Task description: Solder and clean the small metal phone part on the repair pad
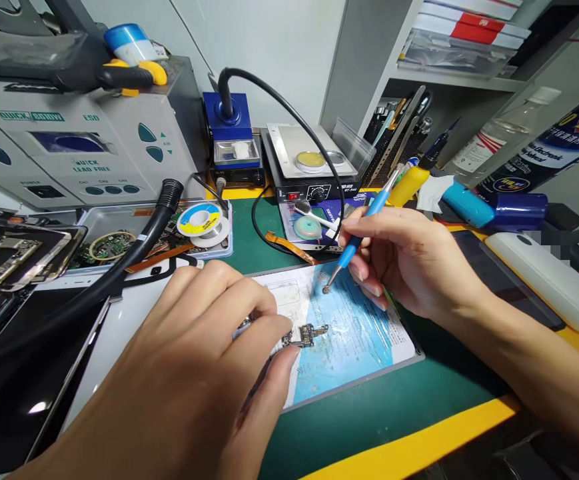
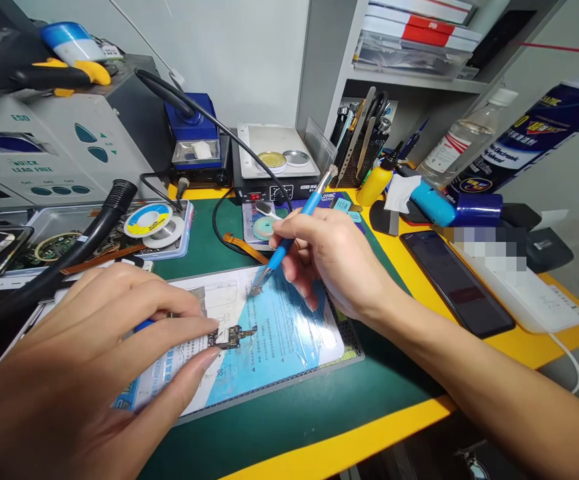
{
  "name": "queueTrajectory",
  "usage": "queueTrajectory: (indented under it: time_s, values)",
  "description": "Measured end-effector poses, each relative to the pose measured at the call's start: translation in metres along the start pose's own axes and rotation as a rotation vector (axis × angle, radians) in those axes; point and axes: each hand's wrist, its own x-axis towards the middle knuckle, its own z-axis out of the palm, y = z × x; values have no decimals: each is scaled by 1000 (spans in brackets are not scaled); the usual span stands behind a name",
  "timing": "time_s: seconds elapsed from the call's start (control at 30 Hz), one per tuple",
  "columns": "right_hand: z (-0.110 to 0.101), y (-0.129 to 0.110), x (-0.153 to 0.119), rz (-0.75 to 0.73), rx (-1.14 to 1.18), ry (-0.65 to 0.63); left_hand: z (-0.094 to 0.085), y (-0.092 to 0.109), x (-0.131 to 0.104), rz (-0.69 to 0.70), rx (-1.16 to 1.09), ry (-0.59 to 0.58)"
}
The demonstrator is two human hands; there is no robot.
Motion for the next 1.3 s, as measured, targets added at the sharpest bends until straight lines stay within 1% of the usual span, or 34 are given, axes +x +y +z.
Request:
queueTrajectory:
  time_s: [0.6, 0.77, 0.87, 1.03, 1.3]
  values:
    - [1, 0, 1, 1, -11, 6, 2, -1, 1, 9, 13, 14]
    - [1, 0, 0, 4, -14, 8, 2, -1, 2, -7, 22, 3]
    - [1, 0, 0, 5, -13, 5, 1, -2, 4, 16, 51, -3]
    - [1, 1, -1, 2, -15, 6, 0, -3, 6, 102, 144, -36]
    - [1, 0, 0, -6, -14, 6, -2, -4, 4, 134, 151, -33]
